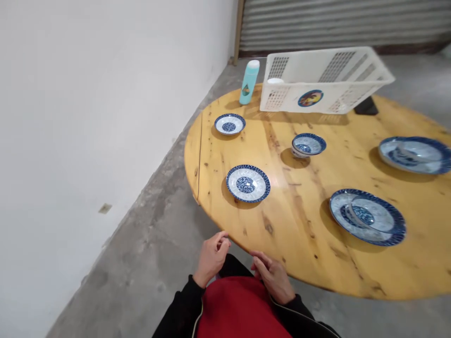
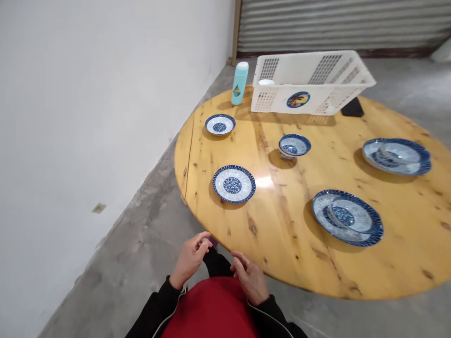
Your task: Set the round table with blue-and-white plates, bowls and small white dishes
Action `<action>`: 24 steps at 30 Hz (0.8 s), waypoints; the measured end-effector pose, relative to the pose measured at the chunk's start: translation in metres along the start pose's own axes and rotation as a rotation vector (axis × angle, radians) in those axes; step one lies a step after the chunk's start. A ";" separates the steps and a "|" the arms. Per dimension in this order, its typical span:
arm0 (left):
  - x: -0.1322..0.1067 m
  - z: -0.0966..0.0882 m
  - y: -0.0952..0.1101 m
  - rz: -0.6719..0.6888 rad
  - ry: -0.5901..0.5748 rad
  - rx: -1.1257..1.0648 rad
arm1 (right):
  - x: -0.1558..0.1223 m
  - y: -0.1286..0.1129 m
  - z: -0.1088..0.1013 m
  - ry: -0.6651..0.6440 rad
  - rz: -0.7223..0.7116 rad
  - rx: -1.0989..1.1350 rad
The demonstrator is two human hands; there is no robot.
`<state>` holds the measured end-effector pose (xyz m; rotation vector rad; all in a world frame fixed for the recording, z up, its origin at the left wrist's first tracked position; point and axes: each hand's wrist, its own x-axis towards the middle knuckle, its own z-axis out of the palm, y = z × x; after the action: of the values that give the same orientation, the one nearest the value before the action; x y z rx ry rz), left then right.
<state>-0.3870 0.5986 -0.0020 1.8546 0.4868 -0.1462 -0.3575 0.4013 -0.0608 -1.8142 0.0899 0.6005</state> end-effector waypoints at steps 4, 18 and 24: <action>0.033 -0.029 0.016 -0.030 -0.048 0.079 | 0.035 -0.034 0.026 0.042 -0.017 0.148; 0.180 -0.068 0.073 0.071 -0.234 0.188 | 0.127 -0.114 0.001 0.343 -0.104 0.269; 0.263 -0.058 0.117 0.233 -0.417 0.214 | 0.159 -0.122 -0.039 0.569 -0.115 0.224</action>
<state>-0.1103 0.6904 0.0319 2.0043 -0.0367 -0.4304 -0.1631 0.4439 -0.0169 -1.7083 0.4164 -0.0215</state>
